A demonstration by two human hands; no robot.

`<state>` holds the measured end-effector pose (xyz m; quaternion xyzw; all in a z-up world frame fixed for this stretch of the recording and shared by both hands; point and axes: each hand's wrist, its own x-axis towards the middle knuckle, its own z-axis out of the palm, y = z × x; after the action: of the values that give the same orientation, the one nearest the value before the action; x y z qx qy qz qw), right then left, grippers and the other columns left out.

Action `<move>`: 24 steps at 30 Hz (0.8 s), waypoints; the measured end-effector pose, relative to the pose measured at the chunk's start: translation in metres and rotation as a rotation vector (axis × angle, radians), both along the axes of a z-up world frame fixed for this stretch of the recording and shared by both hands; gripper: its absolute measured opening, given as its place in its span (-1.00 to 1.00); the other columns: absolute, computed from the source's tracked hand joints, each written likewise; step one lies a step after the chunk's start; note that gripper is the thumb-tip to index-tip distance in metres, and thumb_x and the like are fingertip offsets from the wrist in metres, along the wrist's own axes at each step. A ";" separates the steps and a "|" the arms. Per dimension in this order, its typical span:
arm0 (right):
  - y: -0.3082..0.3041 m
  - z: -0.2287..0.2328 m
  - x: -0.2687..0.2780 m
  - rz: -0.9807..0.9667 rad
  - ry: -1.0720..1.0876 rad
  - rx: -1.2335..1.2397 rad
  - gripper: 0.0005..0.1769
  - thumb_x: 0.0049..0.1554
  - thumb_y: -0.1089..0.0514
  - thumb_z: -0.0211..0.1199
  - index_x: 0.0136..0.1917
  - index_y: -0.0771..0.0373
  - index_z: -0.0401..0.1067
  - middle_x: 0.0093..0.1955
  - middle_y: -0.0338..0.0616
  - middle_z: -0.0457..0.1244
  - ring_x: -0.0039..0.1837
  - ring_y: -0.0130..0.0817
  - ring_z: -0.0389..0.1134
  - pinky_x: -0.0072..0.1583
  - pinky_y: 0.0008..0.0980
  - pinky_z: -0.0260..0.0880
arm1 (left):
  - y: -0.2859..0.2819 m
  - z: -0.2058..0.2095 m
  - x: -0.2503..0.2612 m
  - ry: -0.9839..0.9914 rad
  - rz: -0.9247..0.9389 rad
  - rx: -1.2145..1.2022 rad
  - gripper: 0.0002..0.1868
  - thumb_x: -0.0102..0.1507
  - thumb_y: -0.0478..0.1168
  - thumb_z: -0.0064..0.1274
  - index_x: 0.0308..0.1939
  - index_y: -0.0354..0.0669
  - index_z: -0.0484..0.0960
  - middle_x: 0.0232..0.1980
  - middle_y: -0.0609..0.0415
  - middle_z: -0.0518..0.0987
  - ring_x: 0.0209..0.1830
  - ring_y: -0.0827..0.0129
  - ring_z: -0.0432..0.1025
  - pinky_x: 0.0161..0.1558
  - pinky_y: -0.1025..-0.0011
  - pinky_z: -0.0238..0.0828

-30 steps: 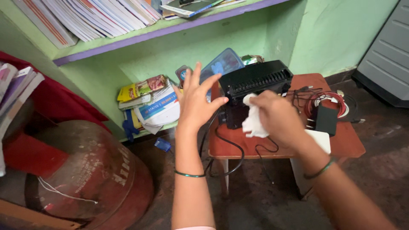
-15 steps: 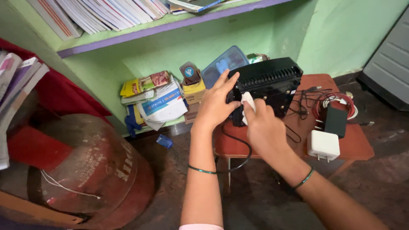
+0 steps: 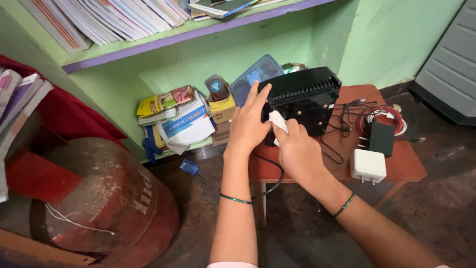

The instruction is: The person wipes a black electronic device with a white cloth, cleaning its top, sides, and vented areas. They then wipe a black power adapter and a connected cable. The device and accessories remain on a small table throughout.

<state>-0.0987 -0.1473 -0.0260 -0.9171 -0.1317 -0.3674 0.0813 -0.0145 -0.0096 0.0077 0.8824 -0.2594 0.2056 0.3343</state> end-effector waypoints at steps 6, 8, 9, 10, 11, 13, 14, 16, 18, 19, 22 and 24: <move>-0.016 -0.002 0.005 0.192 0.151 0.330 -0.36 -0.02 0.39 0.18 0.37 0.28 0.43 0.02 0.03 0.32 0.00 0.00 0.40 -0.05 -0.15 0.46 | 0.002 0.008 -0.006 0.011 -0.017 -0.017 -0.12 0.06 -0.25 0.27 0.47 0.14 0.31 0.61 -0.07 0.18 0.24 -0.20 0.39 0.23 0.02 0.35; -0.023 -0.009 0.017 0.488 0.464 0.869 -0.30 0.05 0.42 0.14 0.48 0.33 0.31 0.15 -0.02 0.33 0.00 -0.21 0.44 -0.05 -0.27 0.45 | 0.003 0.004 -0.005 -0.066 -0.030 -0.005 -0.12 0.06 -0.25 0.27 0.47 0.11 0.33 0.59 -0.11 0.21 0.29 -0.18 0.38 0.22 0.00 0.34; -0.026 -0.015 0.018 0.632 0.623 1.143 -0.27 0.09 0.44 0.12 0.54 0.36 0.25 0.21 -0.04 0.34 0.01 -0.31 0.46 -0.05 -0.33 0.45 | 0.001 -0.001 -0.006 -0.071 -0.024 -0.011 -0.13 0.06 -0.25 0.27 0.46 0.11 0.34 0.59 -0.10 0.22 0.29 -0.18 0.38 0.24 -0.01 0.33; -0.028 -0.017 0.023 0.683 0.681 1.322 -0.24 0.06 0.45 0.12 0.55 0.35 0.22 0.24 -0.08 0.34 0.05 -0.36 0.45 0.00 -0.39 0.47 | 0.000 -0.001 -0.005 -0.084 -0.014 -0.020 -0.15 0.07 -0.24 0.27 0.46 0.12 0.35 0.58 -0.10 0.23 0.29 -0.17 0.39 0.26 -0.03 0.32; -0.029 -0.020 0.024 0.732 0.738 1.503 -0.20 0.03 0.46 0.13 0.55 0.33 0.19 0.26 -0.12 0.34 0.09 -0.41 0.45 0.05 -0.44 0.49 | -0.001 -0.001 -0.005 -0.098 -0.004 -0.029 -0.16 0.08 -0.23 0.27 0.46 0.12 0.36 0.58 -0.09 0.25 0.28 -0.16 0.39 0.28 -0.04 0.31; -0.028 -0.023 0.024 0.795 0.817 1.731 -0.16 0.00 0.45 0.13 0.56 0.30 0.17 0.25 -0.13 0.36 0.09 -0.40 0.46 0.02 -0.44 0.50 | -0.001 0.001 -0.004 -0.125 0.006 -0.012 -0.15 0.05 -0.23 0.28 0.44 0.12 0.37 0.57 -0.09 0.25 0.31 -0.15 0.39 0.30 -0.09 0.29; -0.028 -0.022 0.023 0.815 0.837 1.770 -0.17 0.00 0.43 0.12 0.56 0.27 0.17 0.20 -0.10 0.37 0.05 -0.35 0.46 -0.06 -0.39 0.49 | -0.002 0.004 -0.003 -0.143 0.011 -0.005 -0.15 0.04 -0.23 0.28 0.43 0.11 0.37 0.56 -0.09 0.26 0.32 -0.15 0.39 0.30 -0.11 0.28; -0.029 -0.018 0.021 0.786 0.852 1.750 -0.18 0.00 0.40 0.12 0.54 0.23 0.22 0.12 -0.06 0.39 -0.03 -0.29 0.46 -0.16 -0.31 0.46 | -0.003 0.008 -0.005 -0.103 0.034 0.021 -0.15 0.02 -0.22 0.29 0.41 0.13 0.38 0.55 -0.08 0.24 0.30 -0.12 0.40 0.31 -0.21 0.20; -0.032 -0.011 0.019 0.685 0.844 1.630 -0.21 0.00 0.39 0.13 0.52 0.19 0.31 0.06 -0.04 0.40 -0.12 -0.27 0.44 -0.22 -0.26 0.43 | -0.006 0.010 -0.009 -0.051 0.060 0.050 -0.14 0.01 -0.20 0.31 0.41 0.16 0.37 0.54 -0.06 0.24 0.25 -0.09 0.43 0.33 -0.26 0.15; -0.036 -0.007 0.017 0.577 0.678 1.264 -0.26 -0.01 0.37 0.14 0.47 0.18 0.36 0.03 -0.05 0.39 -0.13 -0.25 0.44 -0.19 -0.23 0.45 | -0.009 0.012 -0.010 -0.021 0.075 0.066 -0.13 0.01 -0.19 0.31 0.42 0.18 0.36 0.55 -0.04 0.23 0.21 -0.07 0.45 0.35 -0.26 0.14; -0.048 0.008 0.011 0.238 0.278 0.389 -0.43 -0.03 0.29 0.20 0.28 0.10 0.51 -0.05 -0.03 0.37 -0.15 -0.13 0.43 -0.14 -0.13 0.47 | -0.015 0.013 -0.011 -0.052 0.114 0.068 -0.08 0.00 -0.05 0.39 0.43 0.20 0.34 0.53 -0.07 0.23 0.17 -0.09 0.47 0.33 -0.28 0.16; -0.058 0.020 0.004 0.002 0.139 0.080 -0.57 -0.06 0.20 0.28 0.11 0.00 0.61 -0.12 -0.01 0.34 -0.16 0.01 0.41 -0.16 -0.02 0.43 | -0.017 0.014 -0.010 -0.061 0.132 0.074 -0.02 -0.04 0.04 0.46 0.43 0.19 0.34 0.51 -0.07 0.23 0.17 -0.10 0.47 0.29 -0.27 0.18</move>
<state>-0.0948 -0.2050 -0.0059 -0.9363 -0.1118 -0.3078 0.1271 -0.0247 -0.0261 0.0216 0.9027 -0.2181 0.2443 0.2790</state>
